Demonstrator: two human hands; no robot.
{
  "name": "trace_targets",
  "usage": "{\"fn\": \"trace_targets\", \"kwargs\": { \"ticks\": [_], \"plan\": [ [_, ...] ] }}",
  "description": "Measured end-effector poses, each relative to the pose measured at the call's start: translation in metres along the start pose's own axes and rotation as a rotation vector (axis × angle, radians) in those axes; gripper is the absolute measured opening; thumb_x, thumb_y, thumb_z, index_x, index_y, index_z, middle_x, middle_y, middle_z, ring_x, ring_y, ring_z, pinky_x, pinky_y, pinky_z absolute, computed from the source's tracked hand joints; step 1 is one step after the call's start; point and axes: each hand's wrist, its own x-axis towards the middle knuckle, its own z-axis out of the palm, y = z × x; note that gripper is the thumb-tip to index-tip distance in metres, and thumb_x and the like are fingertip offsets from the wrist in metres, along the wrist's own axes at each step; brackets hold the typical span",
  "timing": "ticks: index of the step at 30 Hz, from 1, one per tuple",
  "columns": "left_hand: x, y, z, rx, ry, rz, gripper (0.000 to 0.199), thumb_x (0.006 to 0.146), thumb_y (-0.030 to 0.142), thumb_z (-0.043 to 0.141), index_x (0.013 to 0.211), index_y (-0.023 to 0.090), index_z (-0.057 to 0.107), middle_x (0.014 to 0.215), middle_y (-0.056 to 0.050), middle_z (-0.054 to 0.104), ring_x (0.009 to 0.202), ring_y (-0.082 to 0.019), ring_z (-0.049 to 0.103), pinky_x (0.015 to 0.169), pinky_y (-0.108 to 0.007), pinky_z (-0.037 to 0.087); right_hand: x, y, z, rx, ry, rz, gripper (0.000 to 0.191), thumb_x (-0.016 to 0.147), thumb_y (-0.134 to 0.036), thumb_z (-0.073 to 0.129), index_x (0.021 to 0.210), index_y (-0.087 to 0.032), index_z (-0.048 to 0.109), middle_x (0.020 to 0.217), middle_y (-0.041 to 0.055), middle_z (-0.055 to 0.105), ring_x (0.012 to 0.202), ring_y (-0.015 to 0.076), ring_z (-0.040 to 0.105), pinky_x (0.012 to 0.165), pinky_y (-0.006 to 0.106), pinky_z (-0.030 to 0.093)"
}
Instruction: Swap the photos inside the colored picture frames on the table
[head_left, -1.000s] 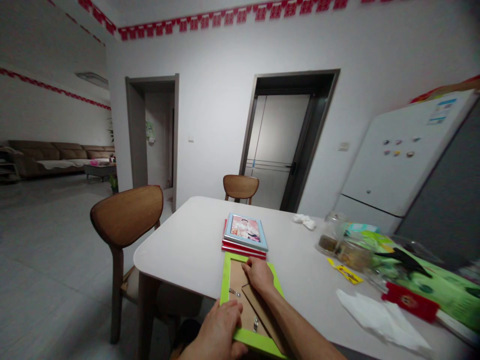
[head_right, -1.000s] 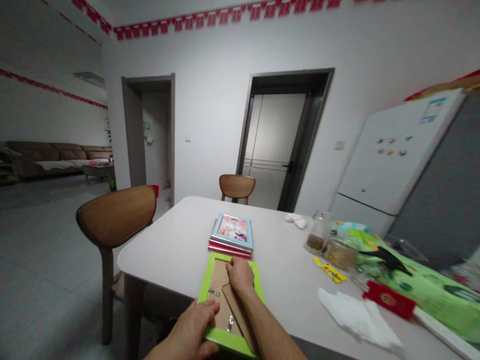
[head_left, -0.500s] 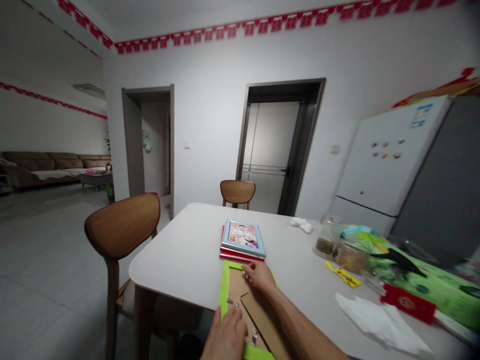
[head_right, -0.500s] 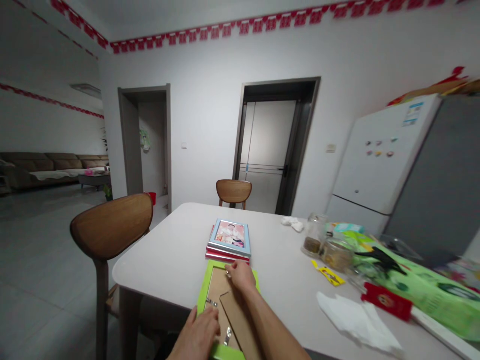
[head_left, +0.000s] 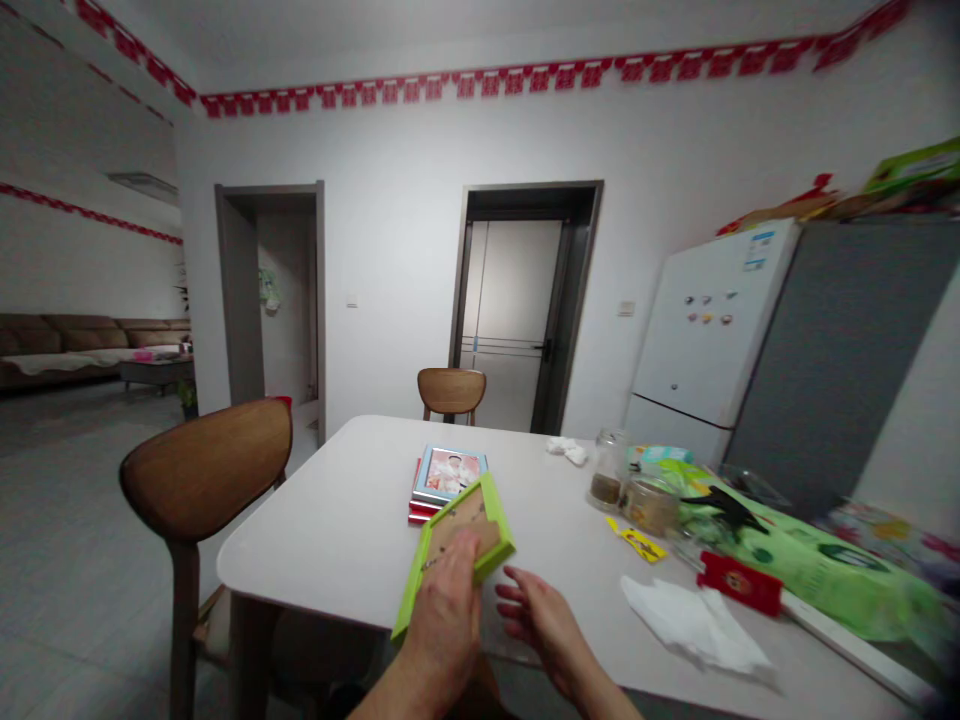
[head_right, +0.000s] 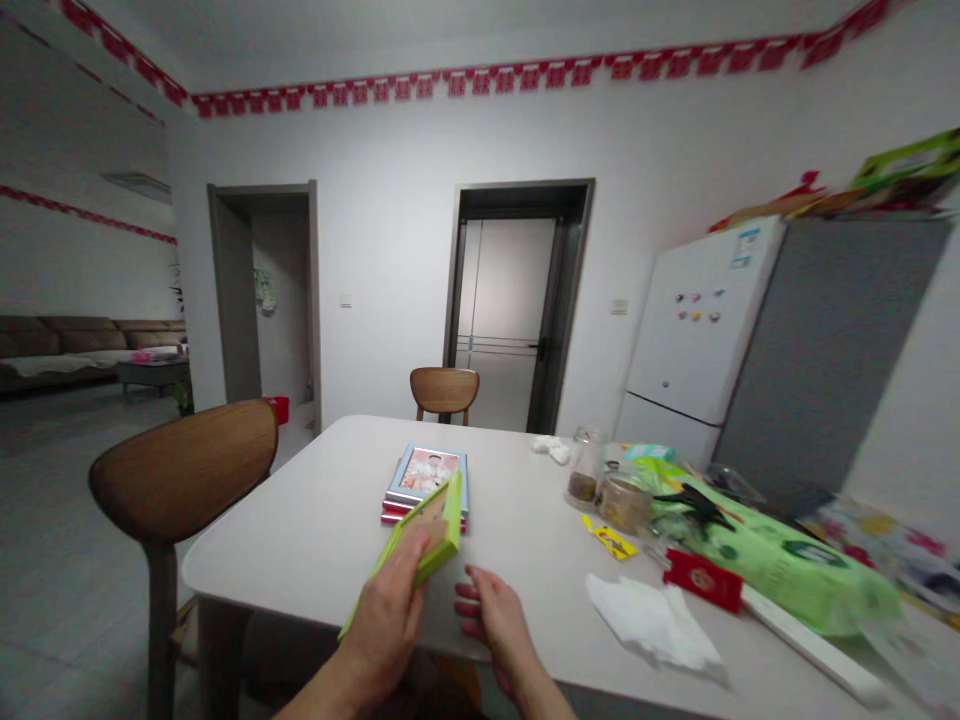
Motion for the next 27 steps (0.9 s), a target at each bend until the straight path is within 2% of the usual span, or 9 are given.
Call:
{"fn": "trace_targets", "kwargs": {
  "ticks": [2, 4, 6, 8, 10, 13, 17, 21, 27],
  "plan": [
    [0.014, 0.01, -0.008, -0.295, 0.229, -0.136, 0.04, 0.076, 0.013, 0.038, 0.116, 0.016, 0.043, 0.11, -0.01, 0.056, 0.103, -0.023, 0.05, 0.089, -0.036, 0.039, -0.013, 0.003, 0.021, 0.259, -0.115, 0.098, 0.045, 0.064, -0.049, 0.054, 0.097, -0.018, 0.05, 0.077, 0.0063, 0.064, 0.06, 0.0148, 0.06, 0.05, 0.026, 0.044],
    [0.022, 0.014, -0.008, -0.566, 0.342, -0.243, 0.034, 0.079, 0.02, 0.039, 0.112, 0.015, 0.044, 0.1, -0.009, 0.061, 0.092, -0.022, 0.057, 0.08, -0.033, 0.044, -0.019, 0.002, 0.033, 0.456, -0.124, 0.008, 0.047, 0.06, -0.046, 0.06, 0.098, -0.02, 0.049, 0.079, 0.0036, 0.065, 0.064, 0.0154, 0.06, 0.052, 0.025, 0.045],
    [0.025, 0.01, -0.001, -0.733, 0.383, -0.273, 0.038, 0.075, 0.022, 0.046, 0.112, 0.015, 0.042, 0.102, -0.009, 0.059, 0.092, -0.021, 0.056, 0.08, -0.031, 0.044, -0.016, -0.003, 0.027, 0.519, -0.061, -0.113, 0.048, 0.057, -0.041, 0.063, 0.098, -0.02, 0.051, 0.08, 0.0016, 0.066, 0.068, 0.0164, 0.061, 0.055, 0.025, 0.046],
    [0.024, 0.001, 0.009, -0.79, 0.4, -0.304, 0.05, 0.068, 0.019, 0.054, 0.115, 0.015, 0.039, 0.108, -0.008, 0.057, 0.097, -0.021, 0.054, 0.083, -0.028, 0.041, -0.008, -0.008, 0.004, 0.445, 0.021, -0.148, 0.049, 0.055, -0.038, 0.065, 0.098, -0.018, 0.053, 0.075, 0.0009, 0.066, 0.066, 0.0173, 0.061, 0.054, 0.025, 0.046],
    [0.021, -0.009, 0.022, -0.772, 0.349, -0.378, 0.056, 0.063, 0.016, 0.058, 0.115, 0.013, 0.039, 0.106, -0.008, 0.058, 0.097, -0.021, 0.054, 0.084, -0.027, 0.04, 0.002, -0.01, -0.03, 0.301, 0.104, -0.114, 0.051, 0.056, -0.036, 0.063, 0.102, -0.017, 0.054, 0.066, 0.0004, 0.066, 0.057, 0.0171, 0.06, 0.05, 0.026, 0.045],
    [0.012, -0.021, 0.048, -0.687, 0.166, -0.45, 0.052, 0.06, 0.012, 0.059, 0.11, 0.01, 0.046, 0.104, -0.008, 0.06, 0.097, -0.021, 0.053, 0.084, -0.025, 0.04, 0.019, -0.007, -0.083, 0.003, 0.21, -0.078, 0.055, 0.061, -0.031, 0.055, 0.112, -0.011, 0.05, 0.06, 0.0013, 0.066, 0.049, 0.0163, 0.059, 0.047, 0.025, 0.043],
    [0.005, -0.019, 0.078, -0.535, -0.082, -0.354, 0.047, 0.061, 0.006, 0.054, 0.107, 0.012, 0.049, 0.105, -0.006, 0.06, 0.095, -0.018, 0.054, 0.08, -0.02, 0.04, 0.042, 0.002, -0.134, -0.538, 0.34, -0.125, 0.055, 0.066, -0.03, 0.043, 0.114, -0.003, 0.048, 0.071, 0.0063, 0.068, 0.058, 0.0169, 0.061, 0.053, 0.024, 0.045],
    [0.011, -0.01, 0.091, -0.304, -0.209, -0.287, 0.038, 0.063, 0.009, 0.054, 0.1, 0.017, 0.054, 0.093, -0.002, 0.063, 0.083, -0.017, 0.057, 0.072, -0.021, 0.042, 0.062, 0.005, -0.162, -0.715, 0.397, -0.137, 0.048, 0.063, -0.033, 0.044, 0.103, -0.011, 0.059, 0.081, 0.0068, 0.068, 0.072, 0.0191, 0.062, 0.062, 0.024, 0.045],
    [0.027, -0.013, 0.107, -0.14, -0.23, -0.266, 0.038, 0.06, 0.01, 0.056, 0.097, 0.015, 0.054, 0.096, -0.004, 0.06, 0.087, -0.019, 0.053, 0.076, -0.024, 0.039, 0.083, -0.002, -0.171, -0.9, 0.412, -0.173, 0.044, 0.063, -0.032, 0.044, 0.098, -0.012, 0.062, 0.092, 0.0098, 0.066, 0.082, 0.0226, 0.06, 0.068, 0.027, 0.042]
  ]
}}
